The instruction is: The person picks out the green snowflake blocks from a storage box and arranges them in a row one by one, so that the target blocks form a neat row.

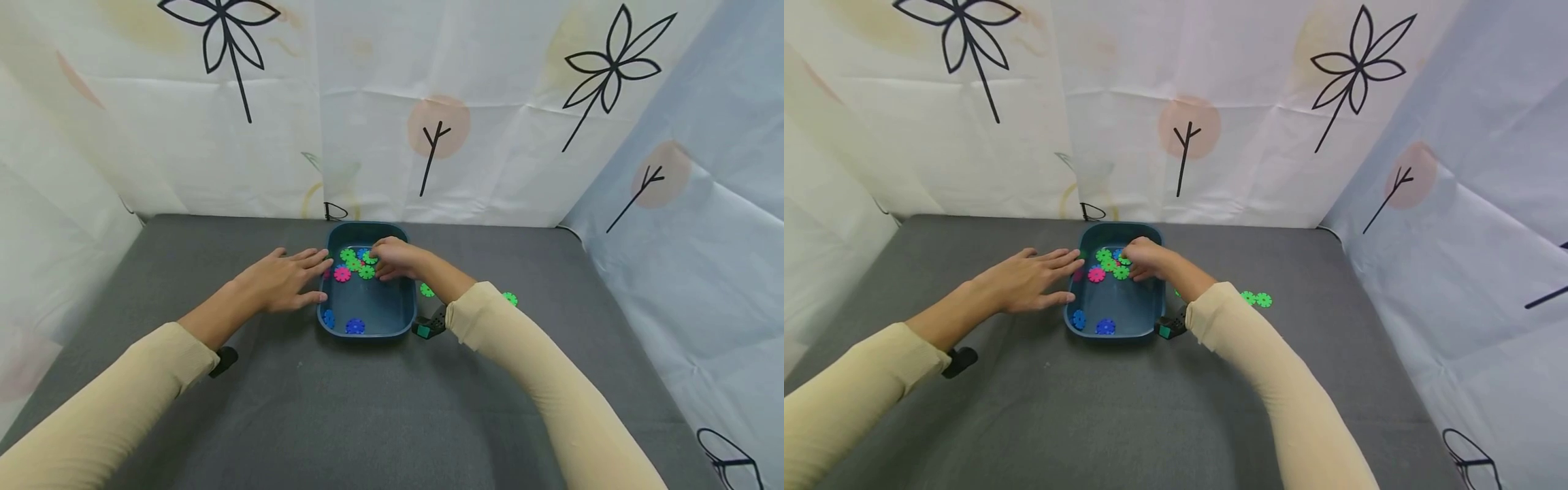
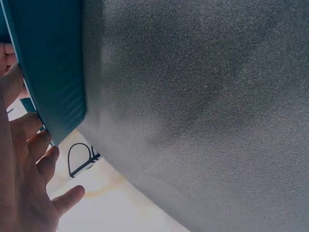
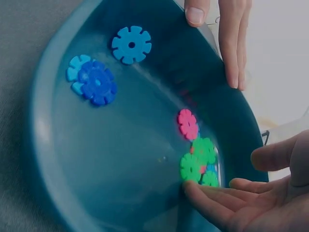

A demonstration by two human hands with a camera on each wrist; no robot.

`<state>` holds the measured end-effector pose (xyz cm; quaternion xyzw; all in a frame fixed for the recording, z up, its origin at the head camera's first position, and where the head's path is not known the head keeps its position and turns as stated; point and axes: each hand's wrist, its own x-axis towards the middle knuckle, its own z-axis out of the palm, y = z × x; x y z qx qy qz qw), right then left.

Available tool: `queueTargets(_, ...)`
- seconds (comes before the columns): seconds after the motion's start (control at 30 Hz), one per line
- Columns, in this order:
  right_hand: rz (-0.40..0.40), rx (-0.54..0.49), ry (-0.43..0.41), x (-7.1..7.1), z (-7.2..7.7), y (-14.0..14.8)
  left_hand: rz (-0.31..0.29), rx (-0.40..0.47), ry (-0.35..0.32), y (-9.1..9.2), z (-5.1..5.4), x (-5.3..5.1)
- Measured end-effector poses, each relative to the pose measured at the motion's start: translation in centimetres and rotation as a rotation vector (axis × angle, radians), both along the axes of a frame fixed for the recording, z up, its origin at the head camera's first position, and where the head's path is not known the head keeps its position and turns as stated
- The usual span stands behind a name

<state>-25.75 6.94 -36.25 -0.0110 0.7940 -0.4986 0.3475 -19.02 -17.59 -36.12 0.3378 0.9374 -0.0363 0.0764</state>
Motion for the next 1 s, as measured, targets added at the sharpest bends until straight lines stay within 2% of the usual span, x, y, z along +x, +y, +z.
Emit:
queueTargets(0.47,-0.028,-0.024,-0.006,0.2,-0.3,-1.6,0.009,-0.007,-0.011,0.1,0.0,-0.1)
queueTargets(0.8,0.037,-0.083,-0.036,0.6,-0.7,-2.6,0.003,-0.001,-0.022,0.0,0.1,0.0)
queueTargets(1.0,0.07,-0.099,-0.027,0.8,-1.3,-3.3,-0.006,-0.004,-0.009,-0.1,0.0,0.0)
